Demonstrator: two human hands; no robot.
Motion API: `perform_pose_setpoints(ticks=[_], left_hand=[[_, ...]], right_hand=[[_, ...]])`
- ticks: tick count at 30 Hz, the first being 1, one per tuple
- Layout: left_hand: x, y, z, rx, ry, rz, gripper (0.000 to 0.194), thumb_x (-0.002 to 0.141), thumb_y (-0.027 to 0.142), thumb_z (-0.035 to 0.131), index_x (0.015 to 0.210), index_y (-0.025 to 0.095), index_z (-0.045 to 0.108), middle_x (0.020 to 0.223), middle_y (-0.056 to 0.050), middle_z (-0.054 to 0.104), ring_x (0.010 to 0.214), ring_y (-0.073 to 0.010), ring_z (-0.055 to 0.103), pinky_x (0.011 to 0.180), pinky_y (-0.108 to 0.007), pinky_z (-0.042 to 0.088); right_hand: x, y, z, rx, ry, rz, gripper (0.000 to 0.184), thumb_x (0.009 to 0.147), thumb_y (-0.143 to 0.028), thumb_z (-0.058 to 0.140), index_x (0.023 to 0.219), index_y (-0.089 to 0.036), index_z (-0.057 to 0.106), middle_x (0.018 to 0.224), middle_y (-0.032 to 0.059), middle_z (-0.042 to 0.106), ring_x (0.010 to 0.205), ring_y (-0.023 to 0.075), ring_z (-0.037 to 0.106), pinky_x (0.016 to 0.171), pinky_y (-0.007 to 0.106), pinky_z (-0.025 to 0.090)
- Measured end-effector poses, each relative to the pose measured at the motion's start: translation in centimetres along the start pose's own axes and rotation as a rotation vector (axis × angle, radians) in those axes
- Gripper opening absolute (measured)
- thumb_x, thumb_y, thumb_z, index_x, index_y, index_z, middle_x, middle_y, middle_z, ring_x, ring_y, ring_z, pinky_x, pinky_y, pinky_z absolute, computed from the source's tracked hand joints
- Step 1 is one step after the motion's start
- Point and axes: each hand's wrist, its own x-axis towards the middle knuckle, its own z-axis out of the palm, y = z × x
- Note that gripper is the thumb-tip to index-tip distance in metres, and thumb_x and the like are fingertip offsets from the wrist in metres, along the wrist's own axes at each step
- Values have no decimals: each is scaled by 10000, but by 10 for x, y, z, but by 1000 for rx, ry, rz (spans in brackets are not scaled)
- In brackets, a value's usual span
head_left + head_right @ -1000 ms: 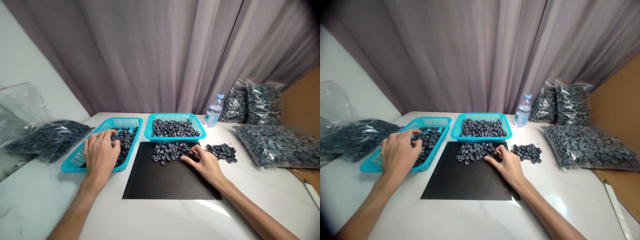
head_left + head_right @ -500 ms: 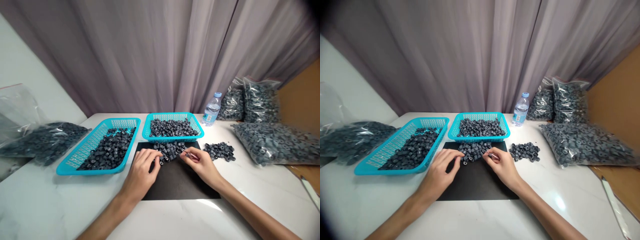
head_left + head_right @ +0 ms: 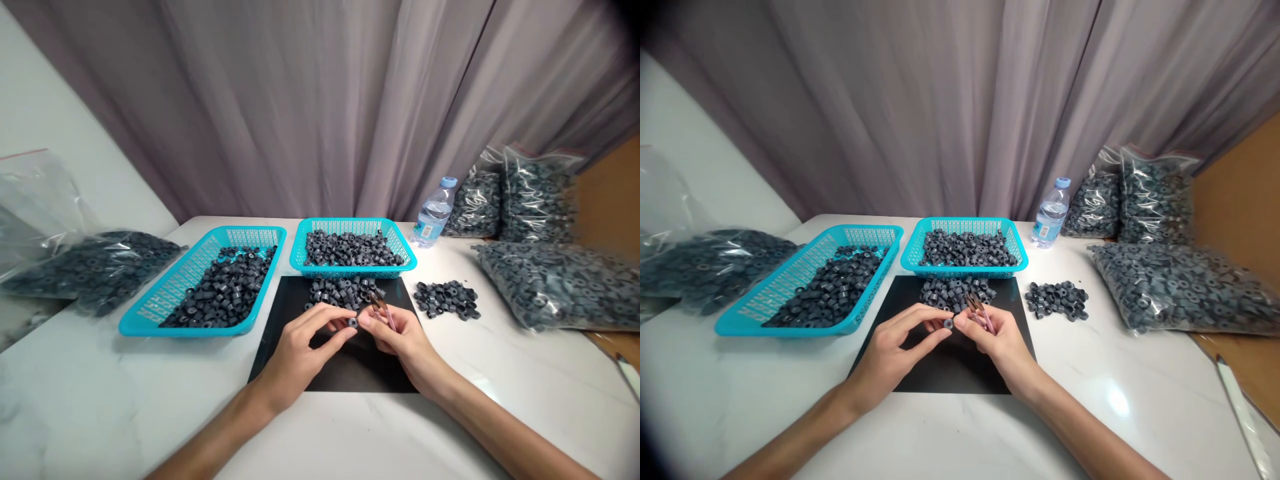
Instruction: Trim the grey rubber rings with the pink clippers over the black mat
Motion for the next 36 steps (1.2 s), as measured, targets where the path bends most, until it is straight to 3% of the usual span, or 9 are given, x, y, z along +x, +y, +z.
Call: perform_pose_setpoints(ticks=[5,16,27,36], left_hand=[[1,0,0,-59,-1,-33,168,931,292,679,1076,233,741,931,-22,722,829,-167,669,813,-277,541],[-1,-3,4,-155,-95,-140,207,948,305,648,1130,255,733,1036,-4,781,933,-179,735,906,-276,569],[-1,-3,1,-103,-76,-100,229,937,282,676,1160,285,730,959,37,799,859,-134,745,858,-212,565],[-1,-3,2,-69,-48,-43,240,921,248,696,1155,263,747,958,23,802,844,-136,742,829,-209,574]], right_hand=[[2,0,-1,66,15,-5,373,830,-498,775,814,-179,583,688,-76,247,570,86,128,494,266,116],[2,4,-4,-25,-28,-13,341,818,-494,783,848,-183,646,666,-69,370,555,78,203,491,247,170],[1,1,-3,-28,-52,-24,366,864,-527,726,844,-172,637,682,-50,426,562,81,215,503,256,175],[0,1,-6,19,-71,-38,278,891,-437,736,856,-173,658,666,-61,351,571,84,177,509,272,141]])
